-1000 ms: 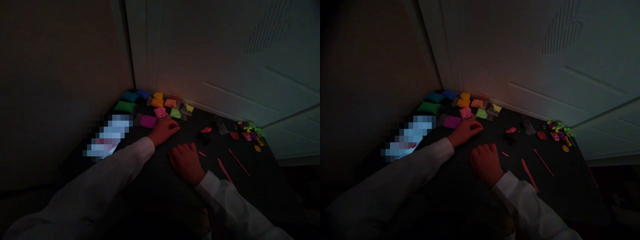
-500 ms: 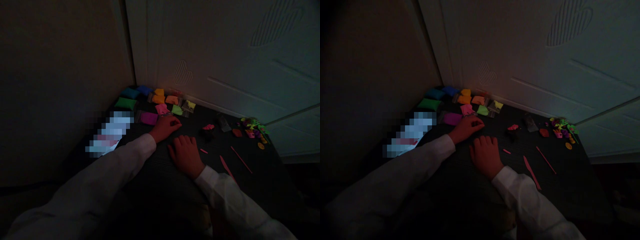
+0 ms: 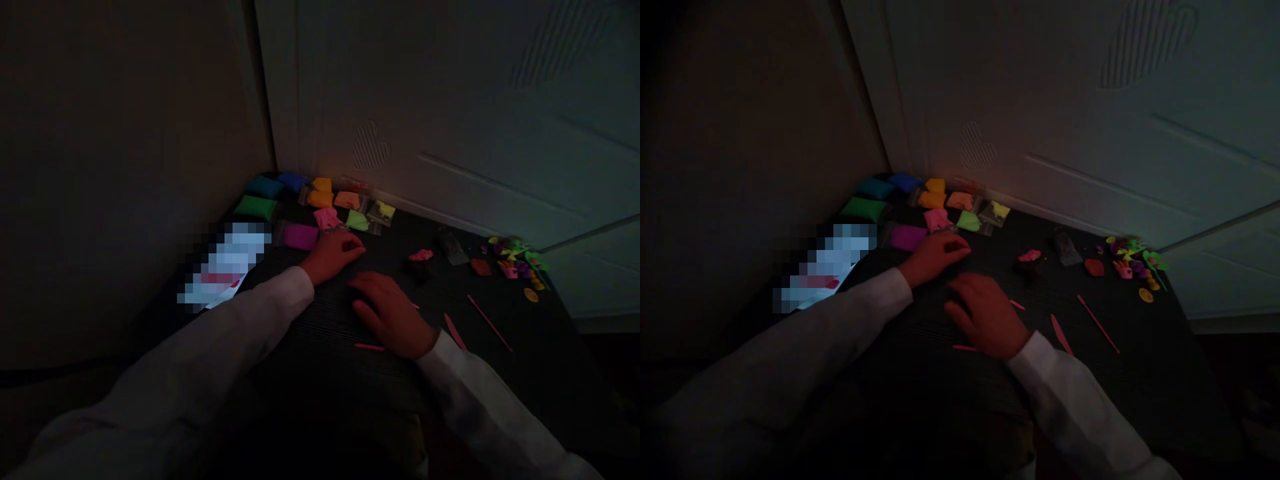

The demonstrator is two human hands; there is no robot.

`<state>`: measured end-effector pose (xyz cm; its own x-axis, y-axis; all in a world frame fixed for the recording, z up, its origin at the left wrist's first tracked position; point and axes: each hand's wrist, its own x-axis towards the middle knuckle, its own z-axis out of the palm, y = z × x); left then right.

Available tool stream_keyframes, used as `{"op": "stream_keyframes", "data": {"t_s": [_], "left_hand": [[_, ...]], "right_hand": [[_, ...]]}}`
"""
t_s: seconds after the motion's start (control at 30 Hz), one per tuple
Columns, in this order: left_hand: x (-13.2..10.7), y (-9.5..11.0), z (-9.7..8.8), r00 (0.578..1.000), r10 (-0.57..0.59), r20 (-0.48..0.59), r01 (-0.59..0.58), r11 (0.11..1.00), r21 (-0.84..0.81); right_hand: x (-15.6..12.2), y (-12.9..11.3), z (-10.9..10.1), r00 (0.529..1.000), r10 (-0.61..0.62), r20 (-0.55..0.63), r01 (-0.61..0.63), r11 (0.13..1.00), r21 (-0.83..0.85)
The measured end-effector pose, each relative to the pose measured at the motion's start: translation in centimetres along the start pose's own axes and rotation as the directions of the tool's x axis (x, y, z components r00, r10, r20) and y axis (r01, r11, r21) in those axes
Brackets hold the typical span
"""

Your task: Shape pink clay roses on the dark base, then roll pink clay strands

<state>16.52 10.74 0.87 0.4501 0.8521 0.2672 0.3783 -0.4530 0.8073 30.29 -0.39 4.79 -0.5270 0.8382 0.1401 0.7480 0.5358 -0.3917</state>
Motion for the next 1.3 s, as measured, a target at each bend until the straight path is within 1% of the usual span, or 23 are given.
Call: {"op": "stream_keyframes", "data": {"t_s": [0.07,0.13,0.17,0.23,0.33,0.4,0.43,0.53,0.6,0.67,0.73,0.8,0.87,0.93,0.97,1.03,1.17,1.3], "left_hand": [[-0.1,0.1,-0.1,1.000,-0.007,-0.010,0.007,1.000,0.002],[-0.1,0.2,-0.1,1.000,-0.018,-0.012,0.018,1.000,0.004],[-0.1,0.2,-0.1,1.000,-0.022,-0.009,0.022,1.000,0.004],[-0.1,0.1,0.0,1.000,-0.027,-0.003,0.027,1.000,0.000],[0.0,0.0,0.0,0.999,-0.032,0.003,0.032,0.999,-0.010],[0.0,0.0,0.0,0.999,-0.039,0.008,0.039,0.999,-0.009],[0.0,0.0,-0.1,0.999,-0.043,0.013,0.043,0.999,-0.007],[0.0,0.0,-0.1,0.998,-0.049,0.028,0.050,0.999,-0.002],[-0.1,0.0,-0.1,0.999,-0.044,0.028,0.044,0.999,-0.002],[-0.1,0.0,-0.1,0.999,-0.044,0.023,0.044,0.999,-0.005],[-0.1,-0.1,-0.1,0.998,-0.051,0.022,0.051,0.999,-0.014],[0.0,-0.1,0.0,0.998,-0.055,0.021,0.056,0.998,-0.022],[0.0,-0.2,0.0,0.998,-0.050,0.023,0.051,0.998,-0.027],[0.0,-0.2,-0.1,0.999,-0.047,0.025,0.048,0.998,-0.034],[0.0,-0.2,-0.1,0.999,-0.046,0.025,0.047,0.998,-0.038],[0.0,-0.2,-0.1,0.999,-0.044,0.025,0.045,0.998,-0.041],[-0.1,-0.2,-0.1,0.999,-0.041,0.025,0.042,0.999,-0.033],[-0.1,-0.2,-0.1,0.998,-0.050,0.028,0.051,0.998,-0.027]], "right_hand": [[-0.9,-0.7,0.8,0.981,-0.133,0.143,0.143,0.988,-0.063],[-1.6,-1.3,1.6,0.950,-0.208,0.233,0.234,0.968,-0.093],[-1.7,-1.5,1.9,0.941,-0.220,0.257,0.253,0.962,-0.101],[-1.5,-1.4,2.2,0.940,-0.205,0.271,0.244,0.962,-0.119],[-1.0,-0.9,2.1,0.965,-0.117,0.233,0.159,0.972,-0.171],[-1.0,-1.0,2.0,0.971,-0.092,0.221,0.132,0.976,-0.173],[-1.2,-1.2,2.0,0.966,-0.107,0.234,0.145,0.978,-0.153],[-1.8,-2.0,2.3,0.933,-0.208,0.295,0.235,0.970,-0.060],[-1.9,-2.2,2.5,0.928,-0.223,0.299,0.248,0.968,-0.047],[-1.4,-1.8,2.5,0.950,-0.183,0.253,0.210,0.974,-0.086],[-0.8,-1.1,2.2,0.975,-0.128,0.182,0.151,0.982,-0.115],[-0.5,-0.4,1.5,0.991,-0.063,0.115,0.072,0.995,-0.075],[-0.7,0.2,0.7,0.997,0.023,0.079,-0.024,1.000,0.011],[-1.2,0.5,-0.1,0.991,0.100,0.086,-0.104,0.994,0.041],[-1.5,0.6,-0.4,0.987,0.125,0.100,-0.128,0.991,0.023],[-2.0,0.6,-0.8,0.978,0.143,0.150,-0.138,0.989,-0.044],[-2.4,0.4,-0.6,0.957,0.163,0.240,-0.135,0.982,-0.130],[-2.2,0.1,-0.1,0.952,0.192,0.238,-0.167,0.979,-0.119]]}}
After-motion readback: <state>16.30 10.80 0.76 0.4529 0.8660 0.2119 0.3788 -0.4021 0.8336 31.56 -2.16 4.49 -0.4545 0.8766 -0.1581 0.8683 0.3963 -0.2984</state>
